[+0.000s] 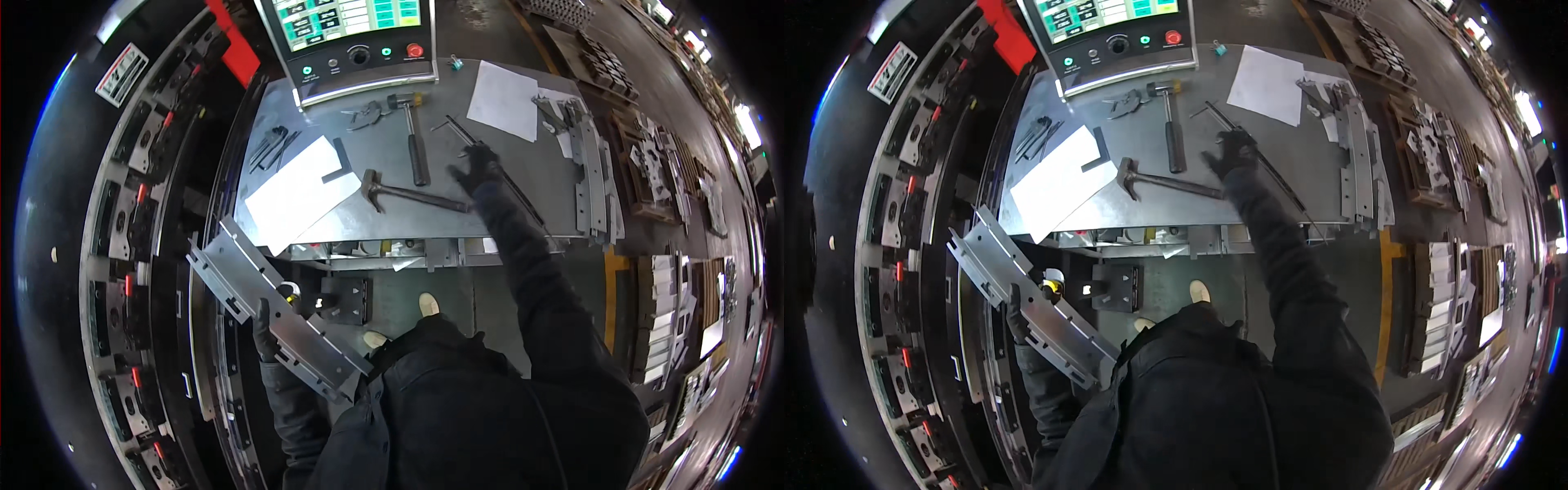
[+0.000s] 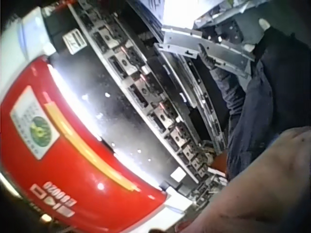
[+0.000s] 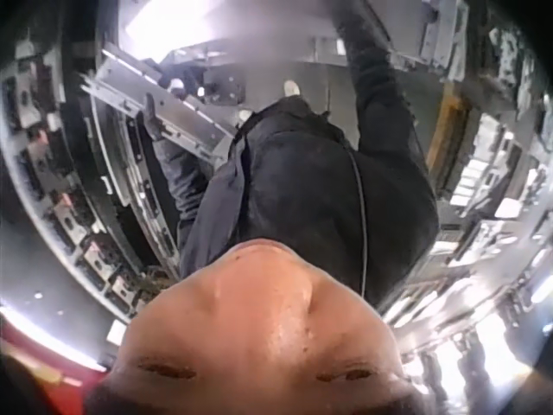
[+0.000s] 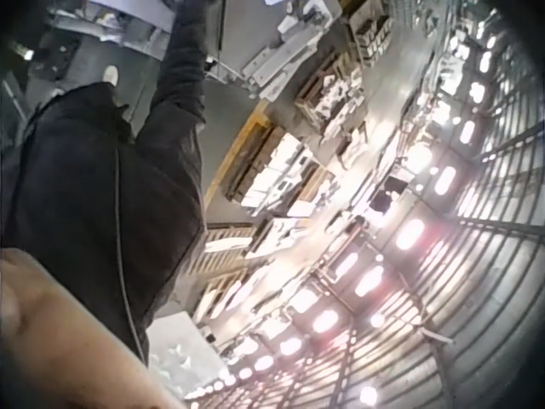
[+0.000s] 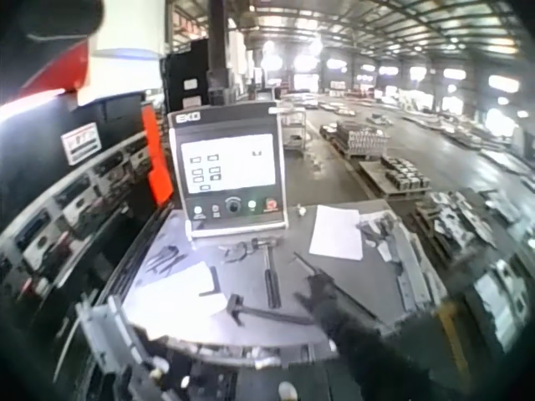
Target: Measuring fabricated metal workpieces using a digital caliper at a press brake station.
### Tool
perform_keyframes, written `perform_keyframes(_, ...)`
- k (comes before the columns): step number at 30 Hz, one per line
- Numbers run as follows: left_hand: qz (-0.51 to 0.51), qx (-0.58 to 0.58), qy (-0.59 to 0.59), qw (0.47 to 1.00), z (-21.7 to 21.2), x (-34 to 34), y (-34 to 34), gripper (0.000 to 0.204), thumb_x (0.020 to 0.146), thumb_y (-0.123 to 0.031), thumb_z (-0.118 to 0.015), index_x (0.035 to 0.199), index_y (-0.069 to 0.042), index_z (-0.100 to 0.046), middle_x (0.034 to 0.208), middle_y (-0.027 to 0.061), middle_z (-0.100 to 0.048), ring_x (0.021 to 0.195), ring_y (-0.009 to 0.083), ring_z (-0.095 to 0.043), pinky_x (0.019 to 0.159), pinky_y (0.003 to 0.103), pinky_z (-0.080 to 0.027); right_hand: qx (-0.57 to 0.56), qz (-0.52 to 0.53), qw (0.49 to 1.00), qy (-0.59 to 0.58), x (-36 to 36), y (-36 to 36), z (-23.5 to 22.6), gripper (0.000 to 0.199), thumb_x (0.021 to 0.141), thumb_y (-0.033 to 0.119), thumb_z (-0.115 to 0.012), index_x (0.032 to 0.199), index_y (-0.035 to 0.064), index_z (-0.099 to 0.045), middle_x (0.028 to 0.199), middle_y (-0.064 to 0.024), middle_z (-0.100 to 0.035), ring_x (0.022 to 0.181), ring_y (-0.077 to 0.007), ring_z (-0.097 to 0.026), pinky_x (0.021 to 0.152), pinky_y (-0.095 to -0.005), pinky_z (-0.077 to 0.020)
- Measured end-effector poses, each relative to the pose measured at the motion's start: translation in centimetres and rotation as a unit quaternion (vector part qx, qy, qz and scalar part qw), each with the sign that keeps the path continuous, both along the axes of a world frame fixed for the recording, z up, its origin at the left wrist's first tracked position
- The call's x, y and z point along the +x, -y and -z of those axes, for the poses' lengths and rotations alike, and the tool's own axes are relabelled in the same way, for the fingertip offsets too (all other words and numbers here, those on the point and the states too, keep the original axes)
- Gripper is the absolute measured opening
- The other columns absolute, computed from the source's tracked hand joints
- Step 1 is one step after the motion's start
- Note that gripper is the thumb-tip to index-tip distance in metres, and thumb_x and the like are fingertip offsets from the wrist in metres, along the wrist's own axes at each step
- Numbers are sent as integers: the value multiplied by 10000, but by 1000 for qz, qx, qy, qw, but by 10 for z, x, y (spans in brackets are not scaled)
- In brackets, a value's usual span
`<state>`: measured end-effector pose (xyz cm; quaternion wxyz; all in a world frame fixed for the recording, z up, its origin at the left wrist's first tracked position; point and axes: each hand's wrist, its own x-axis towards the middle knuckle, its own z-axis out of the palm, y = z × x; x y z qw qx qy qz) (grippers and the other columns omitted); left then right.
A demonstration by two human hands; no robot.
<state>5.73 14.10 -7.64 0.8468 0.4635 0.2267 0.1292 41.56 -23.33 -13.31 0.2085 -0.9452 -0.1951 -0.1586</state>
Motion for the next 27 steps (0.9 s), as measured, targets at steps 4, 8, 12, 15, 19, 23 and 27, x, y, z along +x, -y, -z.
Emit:
perform_keyframes(4, 56, -35, 6, 998, 30, -64, 6, 465, 909, -326, -502, 1228, 10, -465, 1117, 135, -580, 972, 216, -582, 899, 329, -455, -92, 124, 987, -45, 7, 65, 10, 499, 694, 459, -625, 1030, 95, -569, 991, -140, -576, 918, -338, -560, 776, -448, -456)
perform_keyframes(8, 89, -71, 16, 993, 65, -54, -41, 480, 910, -325, -494, 1244, 19, -458, 1133, 142, -583, 977, 204, -593, 893, 312, -465, -149, 135, 964, -174, 23, 84, 22, 437, 725, 425, -609, 1005, 91, -579, 972, -144, -580, 878, -337, -572, 747, -450, -469)
perform_keyframes(12, 122, -98, 20, 988, 71, -20, -50, 492, 911, -323, -487, 1256, 25, -453, 1145, 147, -586, 982, 196, -602, 888, 300, -472, -163, 89, 965, -184, 59, 101, 72, 402, 756, 385, -597, 1013, 77, -571, 983, -155, -577, 855, -339, -574, 735, -455, -478)
perform_keyframes(15, 227, -97, 47, 968, 57, -6, -15, 507, 886, -288, -531, 1270, 26, -428, 1169, 150, -566, 1017, 217, -583, 902, 320, -468, 42, -2, 995, -86, 88, 188, 146, 340, 817, 331, -543, 1029, 65, -569, 1000, -152, -577, 858, -337, -576, 733, -452, -481)
perform_keyframes(19, 132, -106, 28, 985, 13, 60, -21, 548, 852, -240, -588, 1289, 27, -395, 1200, 154, -539, 1064, 245, -559, 919, 346, -463, 146, -140, 975, -96, 40, 140, 115, 313, 837, 254, -546, 1084, 62, -554, 978, -120, -595, 826, -279, -580, 712, -394, -475)
perform_keyframes(23, 96, -112, 17, 989, -24, 89, 32, 608, 818, -193, -646, 1308, 28, -362, 1231, 158, -512, 1111, 274, -534, 937, 372, -458, 241, -89, 962, -89, -42, 112, -60, 360, 837, 136, -589, 1184, 61, -525, 924, -56, -632, 761, -166, -586, 670, -279, -462)
perform_keyframes(27, 29, -198, 12, 980, -61, 119, 70, 444, 818, -180, -636, 1185, 23, -493, 1180, 154, -537, 1089, 261, -534, 950, 339, -429, 196, -202, 951, -126, -116, 61, -143, 316, 795, 137, -631, 1093, 52, -565, 867, -69, -632, 713, -146, -579, 650, -282, -460)
